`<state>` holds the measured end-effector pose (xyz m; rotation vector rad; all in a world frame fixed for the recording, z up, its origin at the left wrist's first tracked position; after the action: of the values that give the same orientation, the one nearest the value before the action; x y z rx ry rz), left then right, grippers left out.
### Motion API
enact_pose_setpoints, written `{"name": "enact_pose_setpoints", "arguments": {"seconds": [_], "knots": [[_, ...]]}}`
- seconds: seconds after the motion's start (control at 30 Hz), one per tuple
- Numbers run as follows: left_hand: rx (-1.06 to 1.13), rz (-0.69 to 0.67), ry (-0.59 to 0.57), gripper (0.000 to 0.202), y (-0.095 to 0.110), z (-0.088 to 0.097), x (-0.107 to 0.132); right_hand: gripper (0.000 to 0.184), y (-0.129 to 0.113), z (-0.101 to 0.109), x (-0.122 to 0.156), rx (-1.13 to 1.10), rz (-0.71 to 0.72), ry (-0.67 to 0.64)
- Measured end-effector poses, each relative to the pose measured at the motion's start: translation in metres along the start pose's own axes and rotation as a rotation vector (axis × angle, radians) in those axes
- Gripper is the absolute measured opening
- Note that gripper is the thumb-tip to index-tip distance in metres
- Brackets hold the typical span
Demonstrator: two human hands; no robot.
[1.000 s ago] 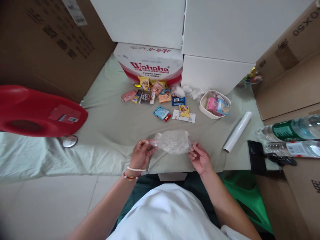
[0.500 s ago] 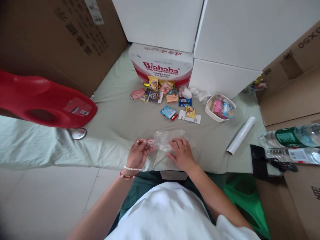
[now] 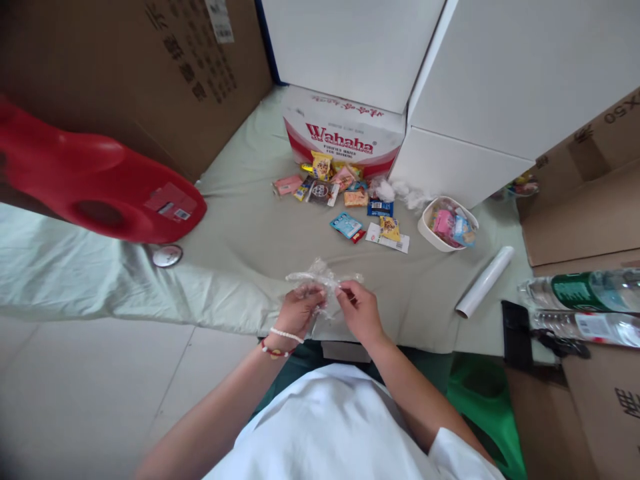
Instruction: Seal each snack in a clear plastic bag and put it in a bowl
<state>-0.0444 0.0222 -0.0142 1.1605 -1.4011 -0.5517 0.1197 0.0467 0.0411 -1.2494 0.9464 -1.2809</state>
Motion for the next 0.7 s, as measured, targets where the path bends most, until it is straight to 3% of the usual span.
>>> {"name": "enact_pose_setpoints", "arguments": {"seconds": [0.13, 0.23, 0.37, 0.5, 0.6, 0.7], "knots": [[0.239, 0.148, -0.002, 0.035, 0.006, 0.007, -0.006, 0.03, 0.009, 0.028, -0.009, -0.32, -0.157, 0.165], [0.276, 0.178, 0.007, 0.032, 0.011, 0.016, -0.015, 0.034, 0.021, 0.049, -0.014, -0.46, -0.276, 0.253], [0.201, 0.245, -0.053, 0.028, 0.016, 0.019, -0.027, 0.036, 0.042, 0.062, -0.016, -0.598, -0.43, 0.182], [0.044, 0.291, -0.086, 0.029, 0.036, 0.029, -0.048, 0.035, 0.062, 0.074, -0.017, -0.552, -0.522, 0.144], [-0.063, 0.212, 0.073, 0.027, 0.062, 0.053, -0.064, 0.03, 0.071, 0.082, -0.02, -0.434, -0.476, 0.165], [-0.158, 0.025, 0.326, 0.019, 0.086, 0.074, -0.057, 0.023, 0.073, 0.084, -0.024, -0.29, -0.358, 0.178]]}}
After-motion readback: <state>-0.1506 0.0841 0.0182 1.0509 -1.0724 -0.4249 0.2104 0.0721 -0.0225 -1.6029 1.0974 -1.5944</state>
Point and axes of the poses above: each hand's wrist, its own x-axis away from the middle knuckle, its own z-axis out of the back of the hand, y = z × x, the point moved 6 cm from there along -x, towards the middle knuckle, and after that the axes turned 3 degrees about -x, right-handed, at the moved point
